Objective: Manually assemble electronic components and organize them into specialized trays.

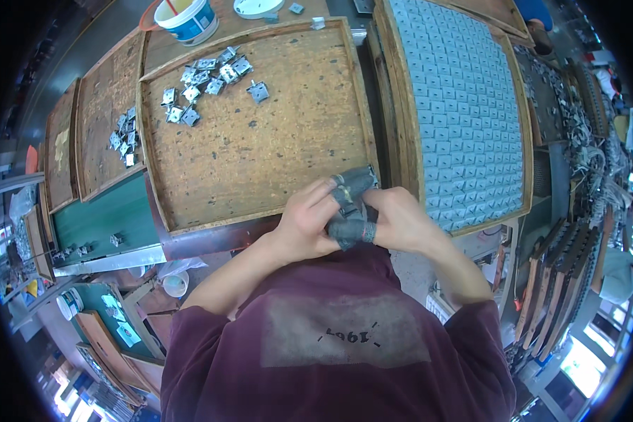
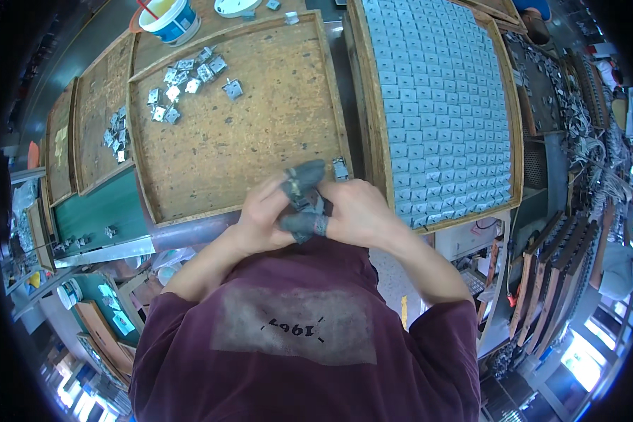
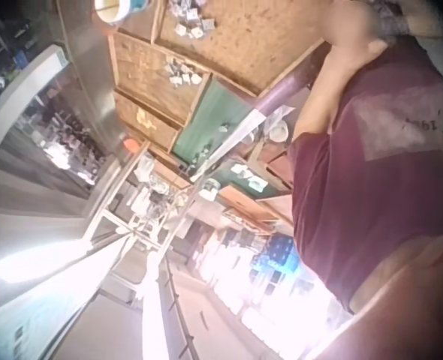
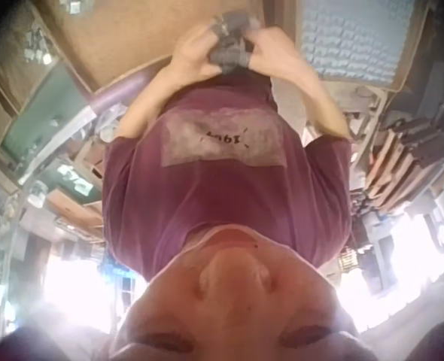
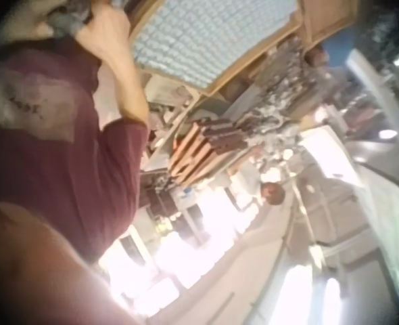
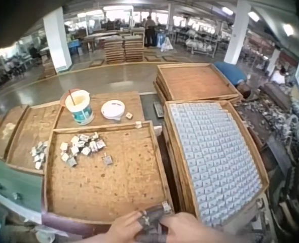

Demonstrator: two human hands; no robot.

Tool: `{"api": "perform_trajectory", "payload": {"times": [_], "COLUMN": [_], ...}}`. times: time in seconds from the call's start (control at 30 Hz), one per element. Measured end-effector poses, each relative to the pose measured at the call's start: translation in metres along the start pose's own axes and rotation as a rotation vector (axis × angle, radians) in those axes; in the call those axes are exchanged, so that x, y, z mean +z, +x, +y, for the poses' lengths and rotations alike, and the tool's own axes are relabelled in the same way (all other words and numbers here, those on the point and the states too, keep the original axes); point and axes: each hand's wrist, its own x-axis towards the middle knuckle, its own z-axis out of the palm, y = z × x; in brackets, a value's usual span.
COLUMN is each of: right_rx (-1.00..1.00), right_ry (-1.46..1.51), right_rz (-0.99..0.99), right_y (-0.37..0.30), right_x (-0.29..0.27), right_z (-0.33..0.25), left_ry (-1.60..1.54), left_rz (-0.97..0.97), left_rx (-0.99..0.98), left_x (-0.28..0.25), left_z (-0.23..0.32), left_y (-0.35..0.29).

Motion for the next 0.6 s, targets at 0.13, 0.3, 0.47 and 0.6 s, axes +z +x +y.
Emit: {"api": "perform_trajectory", "payload": {"times": [0.13, 0.3, 0.47, 0.6], "right_rx": [0.035, 0.216, 0.280, 0.359], "right_ry": [0.153, 0.383, 0.364, 0.586], "right_rz": [0.338, 0.909, 1.152, 1.061], "right_y": [-0.014, -0.011, 0.024, 0.087], "right_x": [-0.065, -0.175, -0.260, -0.303], "right_z": [0.009, 0.110, 0.215, 0.263], "left_ry": [0.096, -0.101, -0.160, -0.204], "left_rz": [-0.027, -0.196, -0.392, -0.311], "left_rx": [-0.038, -0.408, -0.601, -0.668], "left_x": [0.010, 0.036, 0.042, 0.040], "left_z": [-0.038, -0.094, -0.080, -0.065], "left_y": [0.006, 0.002, 0.015, 0.019]}}
